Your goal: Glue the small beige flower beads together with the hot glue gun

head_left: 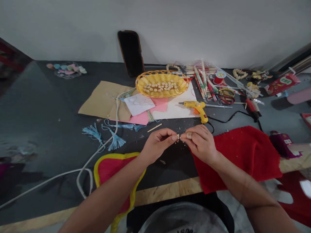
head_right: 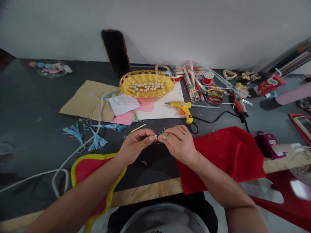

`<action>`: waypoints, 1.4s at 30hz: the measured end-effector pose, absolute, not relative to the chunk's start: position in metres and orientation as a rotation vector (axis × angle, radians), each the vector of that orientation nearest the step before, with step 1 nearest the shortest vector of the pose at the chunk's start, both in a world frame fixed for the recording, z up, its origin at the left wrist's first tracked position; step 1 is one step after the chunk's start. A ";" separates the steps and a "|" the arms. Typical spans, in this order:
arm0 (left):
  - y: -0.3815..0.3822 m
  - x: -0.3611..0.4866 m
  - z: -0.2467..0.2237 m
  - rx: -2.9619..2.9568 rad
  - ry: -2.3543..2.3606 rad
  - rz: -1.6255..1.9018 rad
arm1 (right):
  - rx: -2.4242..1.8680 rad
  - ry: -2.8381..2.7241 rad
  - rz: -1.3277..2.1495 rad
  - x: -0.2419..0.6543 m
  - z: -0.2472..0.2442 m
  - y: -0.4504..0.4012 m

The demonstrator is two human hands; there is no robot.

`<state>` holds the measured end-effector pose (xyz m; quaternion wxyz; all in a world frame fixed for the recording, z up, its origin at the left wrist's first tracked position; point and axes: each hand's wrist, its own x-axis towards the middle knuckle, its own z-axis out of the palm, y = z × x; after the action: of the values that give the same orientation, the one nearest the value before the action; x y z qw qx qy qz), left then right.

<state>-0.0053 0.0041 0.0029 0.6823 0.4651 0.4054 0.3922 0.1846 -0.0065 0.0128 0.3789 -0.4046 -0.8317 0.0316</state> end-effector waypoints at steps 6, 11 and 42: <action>0.004 -0.006 0.002 1.073 0.915 0.862 | -1.016 -2.125 0.074 0.186 0.012 -0.007; 0.004 -0.005 0.003 1.106 0.924 0.859 | -1.018 -2.165 0.058 0.188 0.011 -0.007; 0.004 -0.006 -0.002 1.058 0.911 0.828 | -0.970 -2.116 0.131 0.187 0.011 -0.006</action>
<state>-0.0062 0.0039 -0.0022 0.6884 0.4727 0.4072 0.3699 0.1868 -0.0057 0.0114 0.3943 -0.3824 -0.8340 0.0518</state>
